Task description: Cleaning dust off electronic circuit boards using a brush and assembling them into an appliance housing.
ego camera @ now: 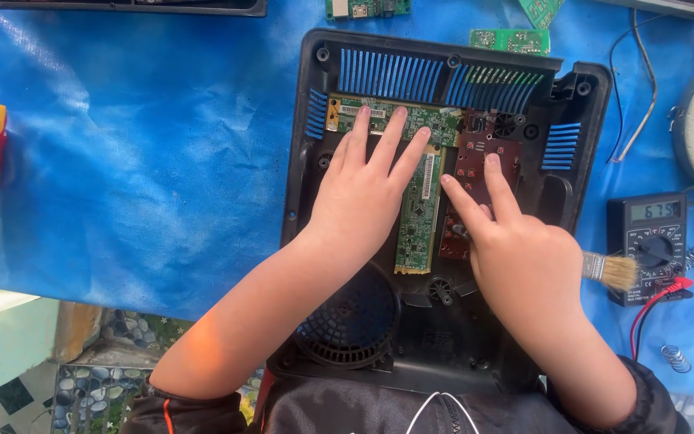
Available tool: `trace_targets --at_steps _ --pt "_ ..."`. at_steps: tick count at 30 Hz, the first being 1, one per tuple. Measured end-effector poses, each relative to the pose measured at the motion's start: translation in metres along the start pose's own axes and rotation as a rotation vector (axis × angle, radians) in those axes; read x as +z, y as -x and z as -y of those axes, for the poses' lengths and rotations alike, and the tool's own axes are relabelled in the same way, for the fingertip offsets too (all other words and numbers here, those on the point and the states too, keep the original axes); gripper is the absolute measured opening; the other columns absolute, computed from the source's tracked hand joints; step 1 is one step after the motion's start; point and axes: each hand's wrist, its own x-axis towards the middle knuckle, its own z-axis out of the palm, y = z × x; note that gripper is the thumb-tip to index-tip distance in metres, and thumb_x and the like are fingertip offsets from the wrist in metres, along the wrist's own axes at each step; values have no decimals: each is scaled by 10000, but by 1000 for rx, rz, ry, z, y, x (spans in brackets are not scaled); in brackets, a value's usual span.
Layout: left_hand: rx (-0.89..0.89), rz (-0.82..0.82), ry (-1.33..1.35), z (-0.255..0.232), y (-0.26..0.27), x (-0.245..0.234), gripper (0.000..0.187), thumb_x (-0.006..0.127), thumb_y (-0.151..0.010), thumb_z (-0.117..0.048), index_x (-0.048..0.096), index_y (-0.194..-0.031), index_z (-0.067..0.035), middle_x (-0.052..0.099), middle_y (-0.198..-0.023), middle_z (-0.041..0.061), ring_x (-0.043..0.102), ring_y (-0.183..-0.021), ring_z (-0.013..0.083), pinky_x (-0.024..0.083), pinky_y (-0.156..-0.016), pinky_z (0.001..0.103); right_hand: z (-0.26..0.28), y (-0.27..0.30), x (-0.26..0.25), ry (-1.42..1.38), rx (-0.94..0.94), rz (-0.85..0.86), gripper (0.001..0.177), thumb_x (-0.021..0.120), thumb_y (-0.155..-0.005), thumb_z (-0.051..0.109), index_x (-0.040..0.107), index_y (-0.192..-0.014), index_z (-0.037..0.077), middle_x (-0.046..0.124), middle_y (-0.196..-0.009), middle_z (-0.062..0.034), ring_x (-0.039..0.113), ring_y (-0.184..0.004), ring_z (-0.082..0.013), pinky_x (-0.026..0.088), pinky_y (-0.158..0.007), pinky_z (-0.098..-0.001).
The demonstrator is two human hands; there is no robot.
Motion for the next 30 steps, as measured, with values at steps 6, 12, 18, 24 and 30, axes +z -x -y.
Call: trace_targets --at_steps 6,12,18,24,30 --pt "-34 -95 -35 -6 -2 -3 612 680 -1016 -399 461 -1556 -208 431 -1603 125 385 -1467 462 431 -1165 504 5 2 -2 60 -10 5 646 669 -802 299 631 -1425 466 694 -1377 -34 588 -428 -109 427 -384 -251" --pt "100 -261 10 -10 -13 -22 471 686 -1043 -417 606 -1434 -168 557 -1502 88 501 -1402 341 407 -1132 583 -11 -3 4 -142 -21 48 655 670 -829 204 623 -1447 412 606 -1179 2 548 -413 -163 406 -340 -290" --pt "228 -169 -38 -16 -14 -5 634 704 -951 -234 486 -1541 -151 552 -1537 19 518 -1406 324 342 -1163 628 -15 1 0 -57 71 40 705 734 -758 277 644 -1447 393 650 -1335 -8 595 -471 -141 432 -394 -266" --pt "235 -60 -117 -18 -9 -9 712 694 -943 -228 420 -1593 -130 395 -1641 32 395 -1487 340 349 -1156 628 -24 -2 12 -87 121 47 617 701 -897 349 616 -1508 349 708 -1346 -13 671 -531 -188 446 -384 -307" --pt "216 -185 -90 -21 -10 -5 560 673 -1059 -434 533 -1532 -169 489 -1573 -2 491 -1423 320 396 -1126 623 -32 -11 10 -284 197 143 773 704 -811 216 562 -1571 220 649 -1204 6 665 -572 -269 450 -352 -393"
